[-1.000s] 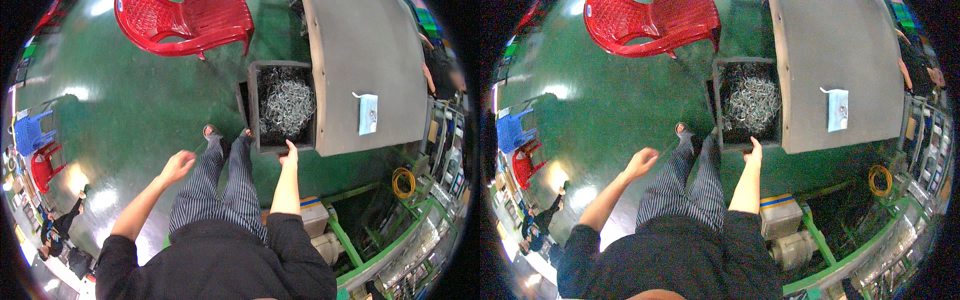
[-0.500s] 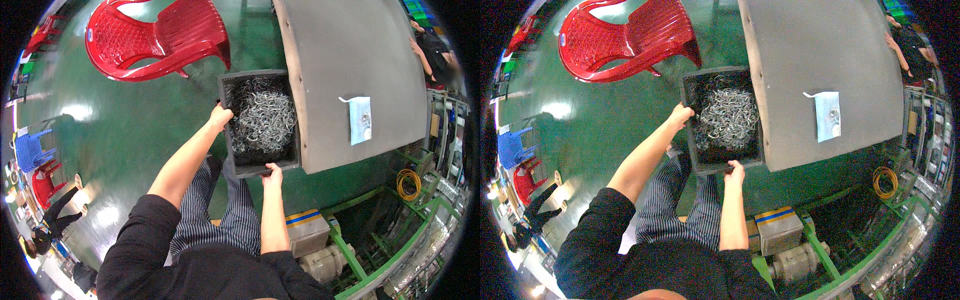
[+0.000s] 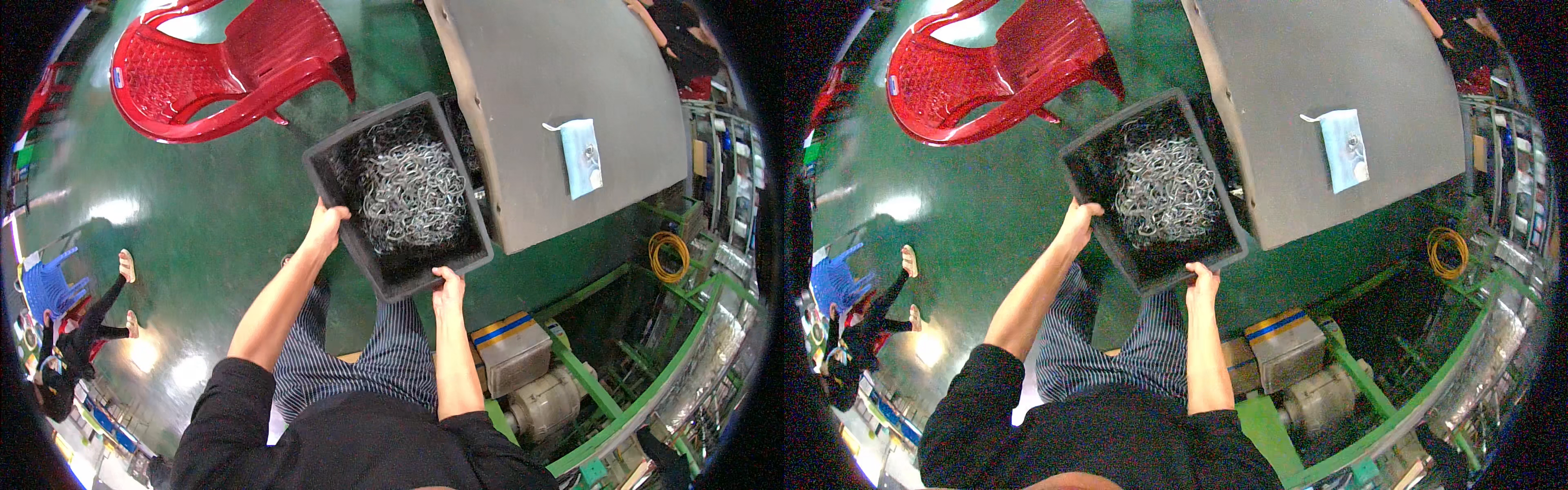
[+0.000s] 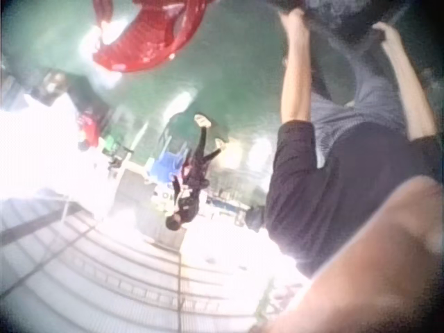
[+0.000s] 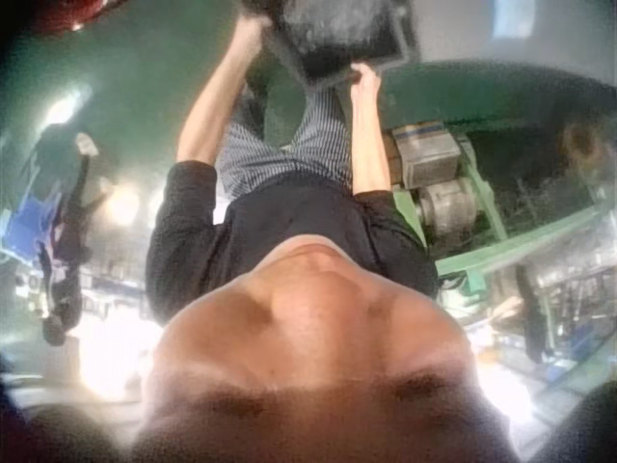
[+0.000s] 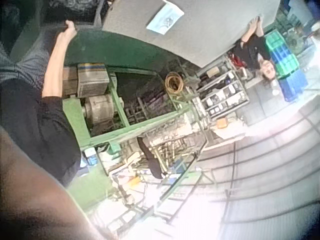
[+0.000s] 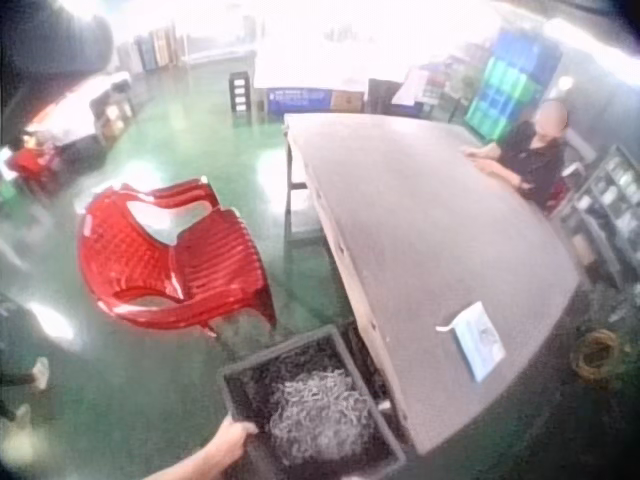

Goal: The person assembles small black plastic components by hand at a table, then sweeps loose metal clips into a pile and transfers them into plastic bins on the floor.

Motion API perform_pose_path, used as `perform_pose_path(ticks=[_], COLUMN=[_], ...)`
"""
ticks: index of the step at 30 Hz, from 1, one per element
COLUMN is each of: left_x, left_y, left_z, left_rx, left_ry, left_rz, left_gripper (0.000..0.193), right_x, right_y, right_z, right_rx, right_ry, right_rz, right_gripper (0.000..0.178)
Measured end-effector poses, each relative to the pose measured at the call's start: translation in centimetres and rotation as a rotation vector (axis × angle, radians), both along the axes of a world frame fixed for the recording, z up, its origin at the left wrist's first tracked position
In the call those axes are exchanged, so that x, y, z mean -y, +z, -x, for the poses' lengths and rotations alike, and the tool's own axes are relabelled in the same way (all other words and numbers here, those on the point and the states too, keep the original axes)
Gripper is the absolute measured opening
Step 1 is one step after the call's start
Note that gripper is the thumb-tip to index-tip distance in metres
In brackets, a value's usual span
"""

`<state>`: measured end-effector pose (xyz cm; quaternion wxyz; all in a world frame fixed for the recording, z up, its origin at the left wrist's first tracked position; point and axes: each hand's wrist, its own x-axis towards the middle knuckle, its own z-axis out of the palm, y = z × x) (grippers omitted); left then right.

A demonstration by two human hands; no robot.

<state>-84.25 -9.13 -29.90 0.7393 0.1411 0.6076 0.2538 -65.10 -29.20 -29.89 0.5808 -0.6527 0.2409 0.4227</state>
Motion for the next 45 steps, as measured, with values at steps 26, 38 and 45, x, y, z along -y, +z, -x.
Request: perform_pose_path(ticks=[26,38,45], left_x=[7.5,3.4,2.9], left_y=[-24.2,-42.2,-53.7], left_z=[38.8,40.4,49.1], left_rx=[-0.304,-0.351,-0.375], left_ry=[0.247,0.03,-0.166], left_rz=[0.091,-0.041,-0.135], left_gripper=[0.016,0.036,0.048], right_x=[-4.7,-5.1,-5.2], right_y=[-24.6,-45.6,-47.4], right_z=[30.3,35.3,36.8], right_rx=[0.001,0.03,0.048], right_ry=[0.79,0.555,0.86], right_rz=[0.15,0.095,0.01], right_gripper=[0.037,0.03,0.057])
